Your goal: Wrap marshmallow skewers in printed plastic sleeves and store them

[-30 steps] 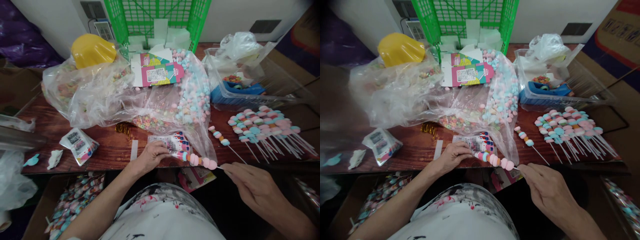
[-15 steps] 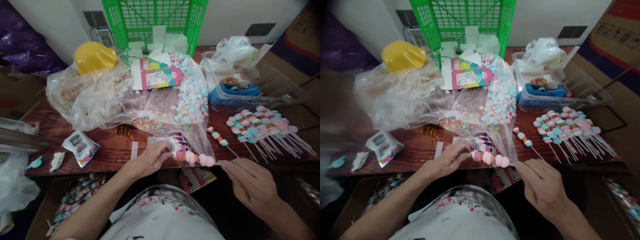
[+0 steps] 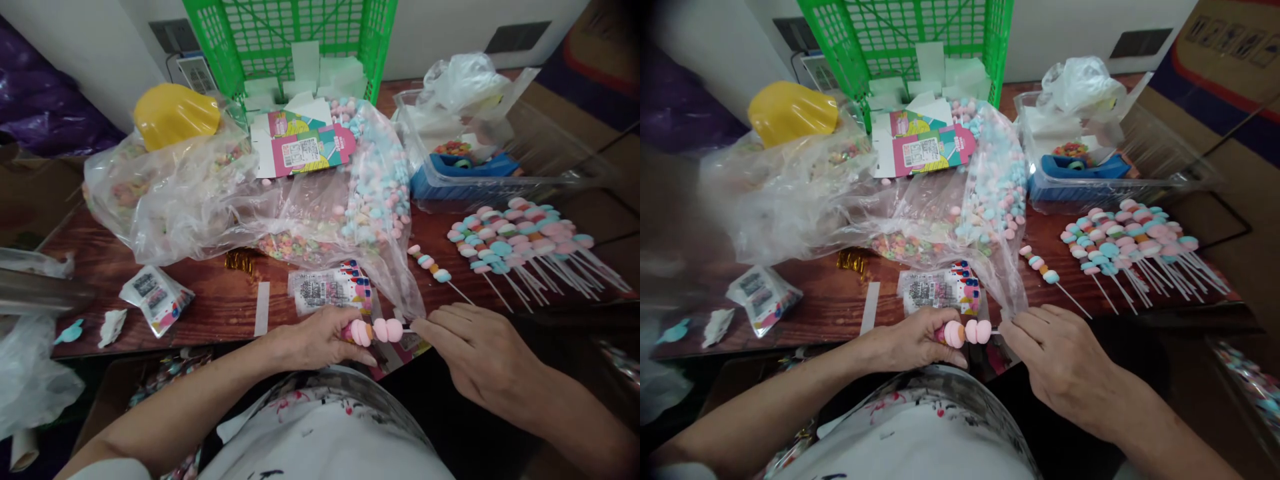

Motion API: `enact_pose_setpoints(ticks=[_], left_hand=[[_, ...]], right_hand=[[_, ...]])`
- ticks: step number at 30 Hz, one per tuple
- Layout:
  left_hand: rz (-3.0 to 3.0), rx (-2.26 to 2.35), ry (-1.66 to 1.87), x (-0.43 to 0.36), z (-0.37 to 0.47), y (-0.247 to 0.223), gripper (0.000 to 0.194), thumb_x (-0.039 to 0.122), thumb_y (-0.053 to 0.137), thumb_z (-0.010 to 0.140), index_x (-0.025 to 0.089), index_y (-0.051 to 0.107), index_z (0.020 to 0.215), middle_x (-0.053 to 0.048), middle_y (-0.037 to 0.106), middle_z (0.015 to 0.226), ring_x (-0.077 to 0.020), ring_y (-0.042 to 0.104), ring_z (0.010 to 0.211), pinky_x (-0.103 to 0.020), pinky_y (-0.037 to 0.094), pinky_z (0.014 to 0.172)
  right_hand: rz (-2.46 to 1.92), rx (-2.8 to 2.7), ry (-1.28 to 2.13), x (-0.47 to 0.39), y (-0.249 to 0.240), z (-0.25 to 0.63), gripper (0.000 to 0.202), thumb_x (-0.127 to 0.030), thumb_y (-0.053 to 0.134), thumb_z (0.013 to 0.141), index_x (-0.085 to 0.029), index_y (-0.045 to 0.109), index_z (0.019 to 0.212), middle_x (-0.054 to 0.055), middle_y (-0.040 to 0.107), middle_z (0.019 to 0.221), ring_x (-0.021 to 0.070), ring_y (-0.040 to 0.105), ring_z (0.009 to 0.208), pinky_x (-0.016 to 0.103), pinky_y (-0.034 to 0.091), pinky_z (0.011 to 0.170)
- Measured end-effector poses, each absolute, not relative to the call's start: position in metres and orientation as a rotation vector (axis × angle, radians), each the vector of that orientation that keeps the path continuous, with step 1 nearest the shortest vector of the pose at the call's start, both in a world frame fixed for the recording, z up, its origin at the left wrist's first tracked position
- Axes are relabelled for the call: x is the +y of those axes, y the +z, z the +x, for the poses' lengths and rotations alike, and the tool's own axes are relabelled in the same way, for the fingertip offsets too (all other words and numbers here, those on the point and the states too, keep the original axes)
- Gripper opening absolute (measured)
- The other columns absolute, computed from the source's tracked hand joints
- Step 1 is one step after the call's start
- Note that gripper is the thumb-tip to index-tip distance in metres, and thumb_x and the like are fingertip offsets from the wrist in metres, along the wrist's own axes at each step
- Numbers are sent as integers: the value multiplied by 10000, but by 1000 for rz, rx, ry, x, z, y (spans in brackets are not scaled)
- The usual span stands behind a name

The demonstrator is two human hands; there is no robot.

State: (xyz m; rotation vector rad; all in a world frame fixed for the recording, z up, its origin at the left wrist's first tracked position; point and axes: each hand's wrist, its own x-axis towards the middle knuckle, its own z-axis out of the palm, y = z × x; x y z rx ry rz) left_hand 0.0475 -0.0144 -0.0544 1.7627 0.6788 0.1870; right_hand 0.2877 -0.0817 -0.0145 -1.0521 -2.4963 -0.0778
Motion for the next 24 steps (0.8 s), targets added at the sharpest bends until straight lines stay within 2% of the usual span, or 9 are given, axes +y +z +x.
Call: enact_pose_setpoints(ticks=[4,9,15,24], left_hand=[[1767,679,203,-15,53,-54,312,351,782,660,158,585,807,71,512,677,-89,457,642,-185,340,575],[1828,703,157,-20,50,-51,394,258,792,628,174,578,947,49,528,779,-118,465,715,-211,362,633],[1687,587,101,-24,47,-46,589,305,795,616,186,519,1123,12,532,954,-147,475,844,-243,404,744],[1722,631,138,-21,62,-36,461,188,689,675,202,481,1086,37,512,831,-115,456,713,-221,387,640]], right_hand=[[-1110,-2508,-59,-75,-7,287,369,35,356,717,-167,607,897,49,628,766,159,574,709,285,452,657],[-1196,-2560,-80,-70,-10,299,377,26,347,744,-158,612,939,46,612,773,167,549,712,305,407,669],[-1060,-2615,-231,-69,-11,304,374,10,388,753,-161,596,1011,43,607,790,179,524,744,321,373,694],[-969,-2667,-61,-77,-14,295,386,25,396,720,-144,567,1023,52,570,812,178,490,743,331,387,715]])
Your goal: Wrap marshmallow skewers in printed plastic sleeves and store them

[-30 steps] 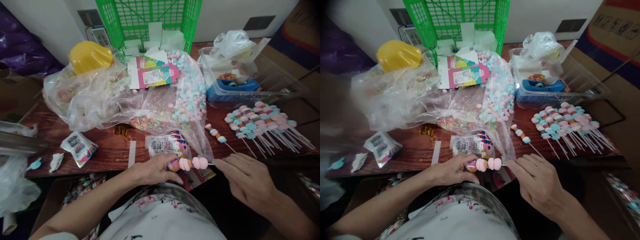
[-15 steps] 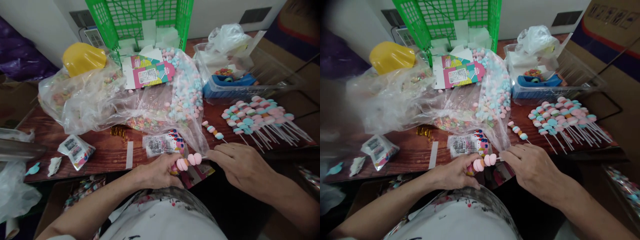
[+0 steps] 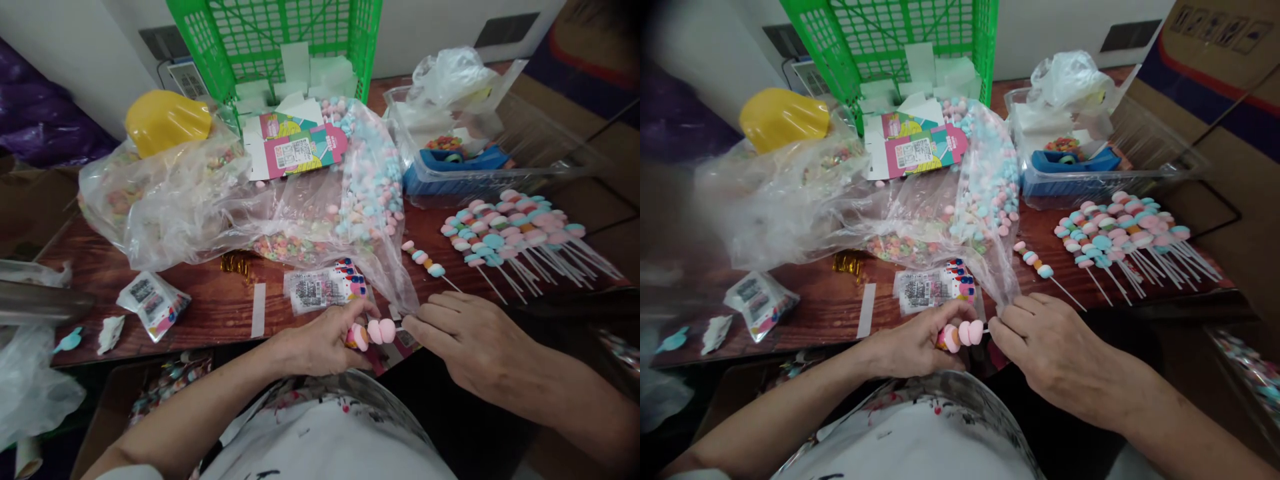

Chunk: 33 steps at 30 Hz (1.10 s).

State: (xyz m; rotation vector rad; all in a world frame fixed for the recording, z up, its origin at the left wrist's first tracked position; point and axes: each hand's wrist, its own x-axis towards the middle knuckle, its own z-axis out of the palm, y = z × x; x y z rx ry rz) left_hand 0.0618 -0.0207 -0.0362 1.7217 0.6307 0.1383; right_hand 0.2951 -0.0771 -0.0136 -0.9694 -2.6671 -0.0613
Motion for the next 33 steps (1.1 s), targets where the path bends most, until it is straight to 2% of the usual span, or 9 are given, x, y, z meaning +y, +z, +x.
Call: enact_pose_setpoints(ticks=[7,9,12,15,22,26,30,32,33], left_hand=[[2079,928,253,-21,55,-50,604,143,607,703,228,425,1272,9,596,812,-166,531,750,-265,377,685],[2100,944,247,-20,54,-51,487,213,657,707,222,528,1177,14,616,789,-154,537,715,-251,364,656],[2085,867,185,-19,54,-50,267,361,714,703,192,650,900,28,619,724,-120,521,652,-227,341,610],[2016,805,104,-20,55,-51,262,383,746,665,159,649,762,45,572,651,-93,476,597,-208,314,550],[1883,746,56,-23,64,-46,297,351,781,621,136,587,688,79,450,610,-73,396,586,-189,299,517],[1844,748,104,-24,70,-43,279,318,773,632,139,621,784,70,490,647,-87,421,619,-194,337,558],[1776,714,228,-20,59,-41,657,320,819,558,169,559,1142,22,593,840,-136,513,749,-231,416,678],[1755,706,220,-18,50,-40,765,342,843,512,183,532,1193,1,602,902,-161,529,802,-250,425,713],[1754,722,205,-18,45,-39,734,353,846,506,184,554,1158,-1,599,902,-168,528,809,-253,423,715]], right_hand=[[-1042,-2728,-15,-90,-21,298,432,-24,414,708,-171,562,1086,54,596,860,181,523,732,343,401,707],[-1059,-2716,-15,-94,-20,300,460,-21,413,692,-173,557,1101,52,597,861,179,522,724,341,401,706],[-1043,-2726,22,-95,-18,300,474,-16,415,670,-181,558,1091,53,600,882,183,523,744,346,399,726],[-1012,-2734,121,-90,-16,299,438,1,412,673,-193,567,1033,37,588,836,166,500,712,318,381,684],[-1075,-2676,153,-83,-14,275,385,43,410,686,-184,573,951,26,577,813,166,497,720,317,370,697],[-1019,-2672,143,-78,-23,257,302,14,424,721,-172,577,904,28,583,788,169,493,707,318,371,698],[-926,-2683,104,-69,-28,256,234,-28,428,786,-164,590,885,32,591,790,167,490,726,322,356,710],[-917,-2642,93,-64,-23,262,235,-38,414,811,-163,603,874,26,579,751,163,463,693,320,334,668],[-924,-2607,80,-62,-19,264,238,-46,410,824,-162,611,879,25,576,736,164,451,686,320,323,653]])
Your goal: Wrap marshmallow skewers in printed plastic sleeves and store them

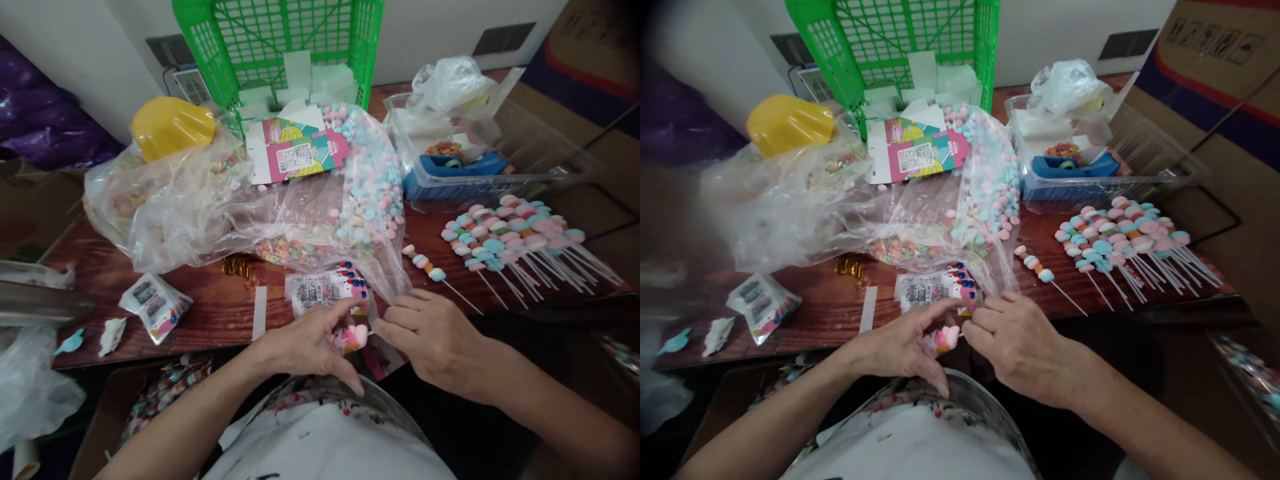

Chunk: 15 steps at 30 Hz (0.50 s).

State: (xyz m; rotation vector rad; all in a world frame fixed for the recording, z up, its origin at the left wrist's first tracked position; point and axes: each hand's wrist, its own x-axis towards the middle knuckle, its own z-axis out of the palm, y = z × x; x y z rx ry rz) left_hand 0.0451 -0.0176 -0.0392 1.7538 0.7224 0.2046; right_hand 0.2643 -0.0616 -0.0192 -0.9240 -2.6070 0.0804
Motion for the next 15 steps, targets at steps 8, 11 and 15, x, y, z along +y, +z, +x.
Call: enact_pose_setpoints(ticks=[8,11,15], left_hand=[[1459,728,300,-32,49,-50,233,196,742,632,152,551,756,59,504,715,-95,441,669,-201,365,613],[1384,692,363,-34,53,-50,236,179,749,618,146,550,740,51,506,725,-90,439,675,-198,373,610],[1089,655,408,-32,40,-43,363,299,756,674,154,594,965,18,573,775,-80,482,644,-188,362,567]], right_hand=[[-827,-2630,152,-57,-14,245,269,-28,363,842,-142,607,858,48,573,759,170,441,737,337,375,714],[-818,-2645,213,-57,-25,234,231,-31,380,844,-137,579,799,55,570,765,168,461,739,337,410,721],[-912,-2503,230,-50,-26,236,210,-67,407,882,-135,587,965,59,600,811,165,524,771,297,430,687]])
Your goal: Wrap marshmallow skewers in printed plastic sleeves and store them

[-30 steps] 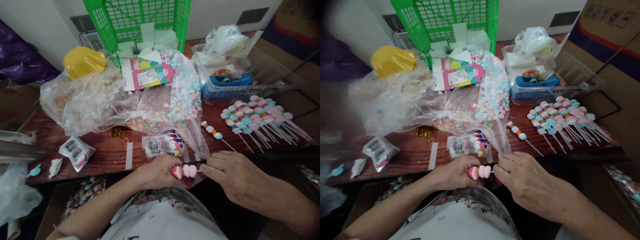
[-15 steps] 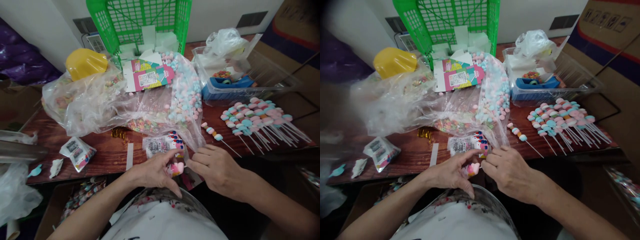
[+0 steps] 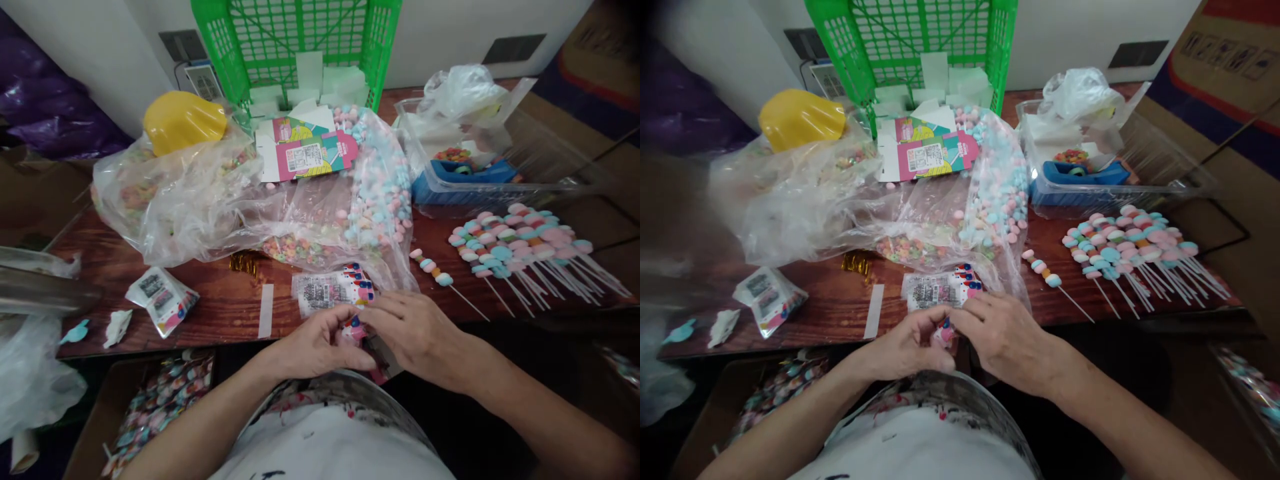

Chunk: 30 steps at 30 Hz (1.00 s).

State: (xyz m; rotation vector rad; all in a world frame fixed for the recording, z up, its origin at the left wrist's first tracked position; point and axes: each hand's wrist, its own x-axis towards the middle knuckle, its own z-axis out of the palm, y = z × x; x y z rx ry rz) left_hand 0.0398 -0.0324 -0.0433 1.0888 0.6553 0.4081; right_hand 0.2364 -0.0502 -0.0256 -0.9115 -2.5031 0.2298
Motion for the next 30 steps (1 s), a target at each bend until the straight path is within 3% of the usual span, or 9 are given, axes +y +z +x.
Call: enact_pose_setpoints(ticks=[2,6,12,15,18,22,24,30], left_hand=[[1001,723,426,-31,32,-43,381,391,697,747,136,614,1019,-5,596,742,-64,466,577,-180,319,513],[937,874,548,-35,29,-50,361,451,694,739,102,659,824,8,564,579,-33,376,452,-177,247,445],[986,904,770,-40,38,-59,360,477,701,722,120,660,716,8,570,533,-44,416,437,-170,285,422],[895,1020,857,-37,34,-59,380,504,727,680,132,663,724,23,547,492,-53,430,416,-169,291,402],[808,1091,987,-35,29,-58,413,524,744,647,142,682,792,32,541,505,-54,425,425,-169,298,401],[853,1000,1031,-37,26,-57,443,506,713,698,153,679,964,52,494,520,-53,389,450,-182,312,437],[885,960,1015,-40,23,-56,444,486,677,749,167,639,1055,46,511,578,-61,414,500,-191,337,487],[979,907,912,-46,8,-56,378,496,560,821,146,523,684,17,463,643,-85,409,588,-223,354,589]], right_hand=[[-937,-2429,258,-46,-21,242,218,-92,407,907,-139,580,1030,61,606,829,153,548,779,271,435,675],[-967,-2393,333,-40,-15,242,197,-118,401,924,-136,597,913,54,577,773,132,534,708,241,417,619],[-961,-2393,358,-40,-29,217,245,-47,371,863,-141,560,739,42,539,695,132,497,643,256,406,582],[-986,-2055,482,-41,-35,209,154,-108,459,880,-154,592,942,44,608,818,126,556,722,255,461,648],[-1160,-1558,690,-44,-42,198,314,-204,587,846,-205,542,1156,38,623,943,109,561,688,242,480,601],[-1115,-1493,865,-49,-51,173,40,-210,593,839,-187,623,829,17,598,772,130,559,696,260,479,627],[-1071,-1520,816,-49,-53,162,139,-174,550,860,-184,606,733,17,586,751,137,563,726,276,474,675],[-979,-1628,519,-42,-55,146,159,-90,512,845,-201,624,869,45,607,842,159,585,789,311,478,715]])
